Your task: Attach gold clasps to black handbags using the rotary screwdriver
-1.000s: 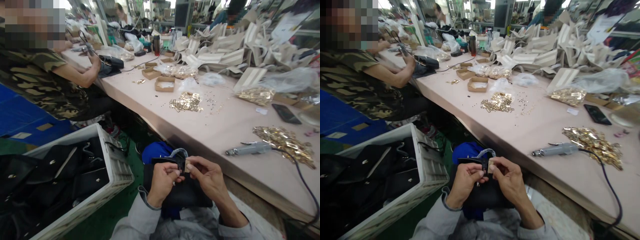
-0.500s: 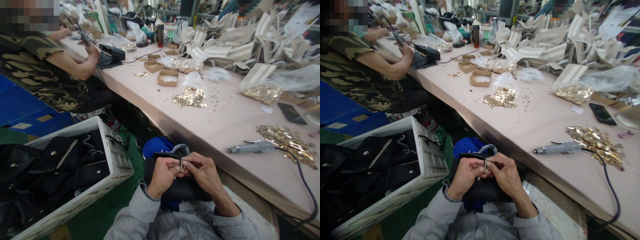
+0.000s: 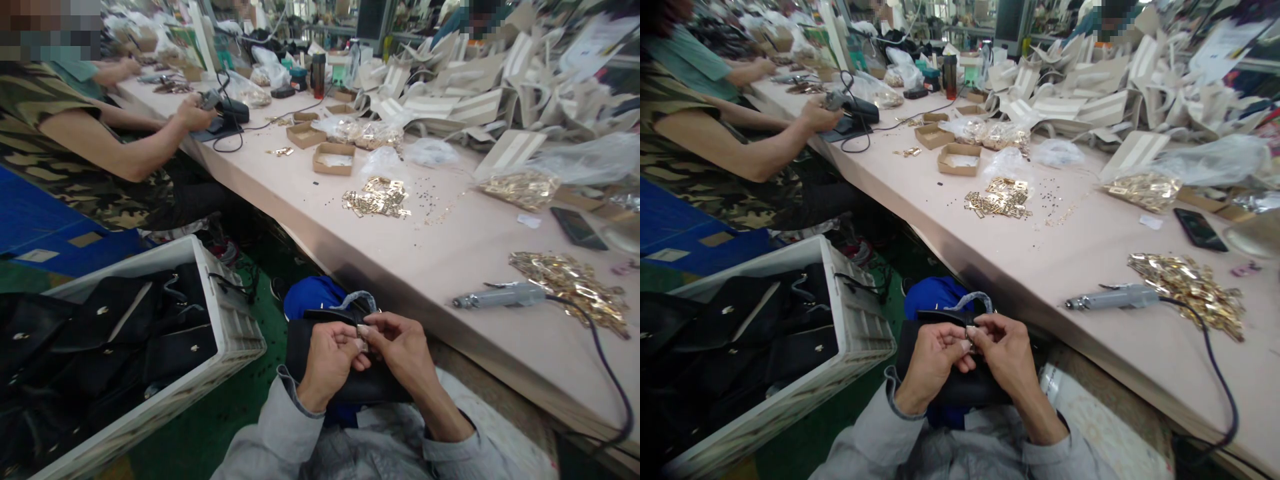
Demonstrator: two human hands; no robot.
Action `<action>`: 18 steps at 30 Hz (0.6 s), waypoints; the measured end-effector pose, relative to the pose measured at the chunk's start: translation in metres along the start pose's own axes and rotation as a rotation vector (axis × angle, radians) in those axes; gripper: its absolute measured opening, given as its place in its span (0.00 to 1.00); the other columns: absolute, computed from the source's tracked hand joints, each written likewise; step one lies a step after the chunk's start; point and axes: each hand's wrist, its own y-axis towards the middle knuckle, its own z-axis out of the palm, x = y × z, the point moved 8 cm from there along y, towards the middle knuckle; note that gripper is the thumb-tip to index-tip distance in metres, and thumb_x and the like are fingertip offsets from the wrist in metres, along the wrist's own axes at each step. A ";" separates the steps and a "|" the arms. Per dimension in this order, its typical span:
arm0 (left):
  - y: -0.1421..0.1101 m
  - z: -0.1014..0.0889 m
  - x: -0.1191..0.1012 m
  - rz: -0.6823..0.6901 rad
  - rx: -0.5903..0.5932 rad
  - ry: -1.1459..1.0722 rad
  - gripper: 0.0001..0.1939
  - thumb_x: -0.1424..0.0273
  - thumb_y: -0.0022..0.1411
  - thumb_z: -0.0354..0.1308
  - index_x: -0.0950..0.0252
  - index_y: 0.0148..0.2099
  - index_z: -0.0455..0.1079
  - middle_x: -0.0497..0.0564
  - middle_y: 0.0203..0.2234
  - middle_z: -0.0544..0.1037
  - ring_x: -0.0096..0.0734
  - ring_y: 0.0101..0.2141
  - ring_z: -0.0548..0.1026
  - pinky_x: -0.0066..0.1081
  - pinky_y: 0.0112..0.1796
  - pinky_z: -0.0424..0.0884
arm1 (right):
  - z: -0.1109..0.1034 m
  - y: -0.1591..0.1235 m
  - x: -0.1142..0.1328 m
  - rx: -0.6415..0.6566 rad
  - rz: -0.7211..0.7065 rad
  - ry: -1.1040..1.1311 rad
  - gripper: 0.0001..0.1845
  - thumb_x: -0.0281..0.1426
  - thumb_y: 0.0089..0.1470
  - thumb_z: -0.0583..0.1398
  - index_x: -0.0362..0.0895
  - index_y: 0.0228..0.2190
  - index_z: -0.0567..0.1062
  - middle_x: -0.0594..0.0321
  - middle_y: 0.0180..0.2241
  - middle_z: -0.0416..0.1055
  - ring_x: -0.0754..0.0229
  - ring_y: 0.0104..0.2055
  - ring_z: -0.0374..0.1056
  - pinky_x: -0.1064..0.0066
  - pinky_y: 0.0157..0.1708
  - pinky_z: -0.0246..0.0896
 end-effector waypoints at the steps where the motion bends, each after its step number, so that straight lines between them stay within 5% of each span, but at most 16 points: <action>1: -0.001 0.001 0.001 -0.002 0.000 0.003 0.10 0.70 0.51 0.67 0.74 0.34 0.77 0.56 0.19 0.81 0.30 0.18 0.77 0.23 0.20 0.71 | 0.000 -0.001 -0.002 -0.014 0.023 -0.001 0.22 0.44 0.49 0.72 0.40 0.38 0.82 0.58 0.27 0.77 0.59 0.25 0.70 0.69 0.25 0.66; 6: -0.002 0.002 0.009 -0.043 0.008 0.031 0.11 0.69 0.50 0.67 0.72 0.34 0.75 0.55 0.20 0.81 0.31 0.18 0.78 0.25 0.20 0.72 | 0.001 -0.006 -0.006 -0.061 0.066 0.153 0.25 0.44 0.41 0.76 0.39 0.36 0.81 0.57 0.27 0.78 0.57 0.26 0.72 0.69 0.26 0.67; 9: 0.002 -0.001 0.013 -0.090 0.007 0.032 0.11 0.66 0.51 0.66 0.72 0.32 0.75 0.55 0.21 0.80 0.32 0.18 0.78 0.22 0.16 0.63 | 0.000 -0.008 -0.010 -0.086 0.070 0.198 0.25 0.42 0.38 0.77 0.39 0.33 0.79 0.58 0.26 0.76 0.59 0.25 0.71 0.70 0.25 0.66; 13: 0.007 -0.005 0.015 -0.121 -0.001 0.056 0.18 0.59 0.56 0.64 0.71 0.25 0.74 0.51 0.15 0.73 0.19 0.12 0.64 0.21 0.14 0.47 | 0.004 -0.011 -0.011 -0.045 0.052 0.166 0.20 0.40 0.42 0.76 0.39 0.32 0.79 0.59 0.25 0.76 0.60 0.26 0.70 0.71 0.27 0.65; 18: 0.009 -0.004 0.017 -0.061 -0.044 -0.008 0.17 0.61 0.52 0.67 0.67 0.21 0.69 0.42 0.10 0.64 0.16 0.12 0.54 0.23 0.16 0.45 | 0.001 -0.015 -0.010 -0.033 0.026 0.147 0.20 0.42 0.45 0.74 0.39 0.32 0.80 0.59 0.25 0.76 0.61 0.25 0.69 0.71 0.25 0.64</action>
